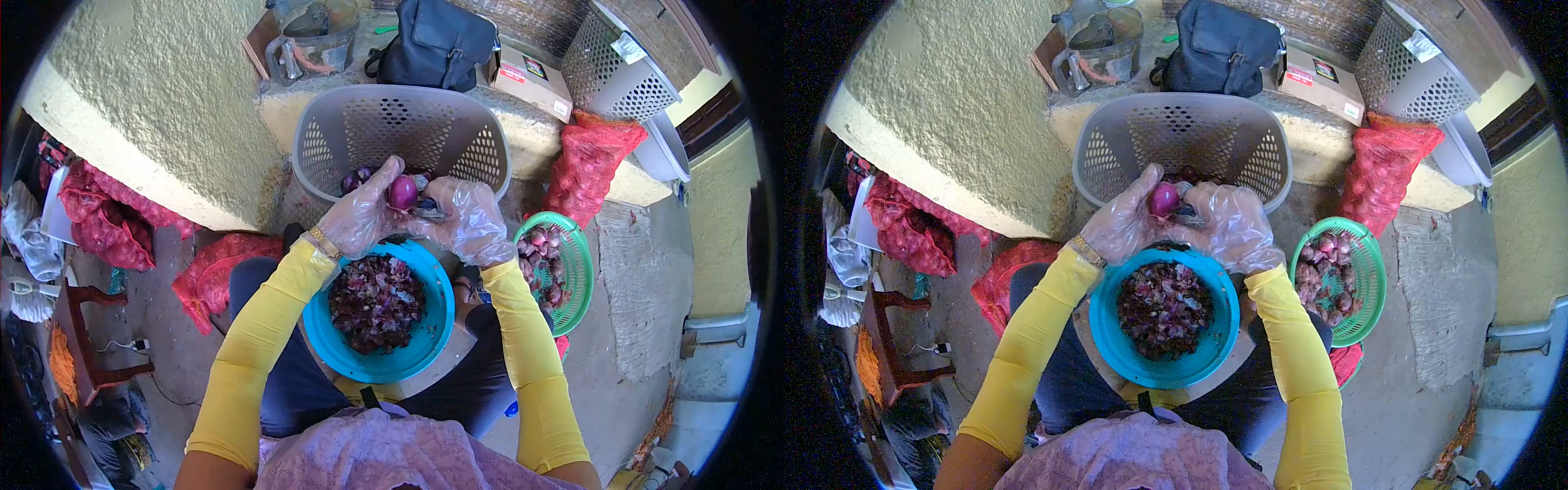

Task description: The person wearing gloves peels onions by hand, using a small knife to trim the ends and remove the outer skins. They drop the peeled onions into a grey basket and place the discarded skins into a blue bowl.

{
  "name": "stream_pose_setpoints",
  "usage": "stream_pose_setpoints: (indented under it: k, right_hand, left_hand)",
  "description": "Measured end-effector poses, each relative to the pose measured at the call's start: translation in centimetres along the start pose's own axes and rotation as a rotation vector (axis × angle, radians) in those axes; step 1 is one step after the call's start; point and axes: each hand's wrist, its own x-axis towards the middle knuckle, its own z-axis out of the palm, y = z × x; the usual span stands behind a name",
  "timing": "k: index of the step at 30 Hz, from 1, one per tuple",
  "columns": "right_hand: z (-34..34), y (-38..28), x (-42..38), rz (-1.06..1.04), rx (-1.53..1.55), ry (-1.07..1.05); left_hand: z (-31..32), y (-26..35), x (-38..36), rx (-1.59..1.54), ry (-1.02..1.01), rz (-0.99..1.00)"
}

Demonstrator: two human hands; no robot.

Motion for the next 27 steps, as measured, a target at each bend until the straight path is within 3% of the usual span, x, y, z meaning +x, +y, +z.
stream_pose_setpoints:
  k: [8, 11, 13, 15, 27]
  right_hand:
    - [0.0, 0.2, 0.1, -0.014, -0.102, -0.05]
    - [0.1, 0.3, 0.1, -0.039, -0.073, -0.017]
    - [0.1, 0.4, 0.0, -0.066, -0.059, 0.008]
    - [0.1, 0.5, -0.1, -0.01, -0.107, -0.105]
    - [0.2, 0.4, -0.4, -0.082, -0.023, -0.068]
  left_hand:
    - [-0.7, -0.3, 0.3, 0.039, -0.111, 0.044]
    - [-0.8, 0.1, 0.1, -0.003, -0.085, -0.026]
    - [-0.4, 0.1, 0.0, 0.029, -0.081, -0.029]
    - [0.2, 0.3, -0.4, 0.062, -0.075, -0.03]
    - [0.6, 0.1, -0.5, 0.143, -0.053, -0.015]
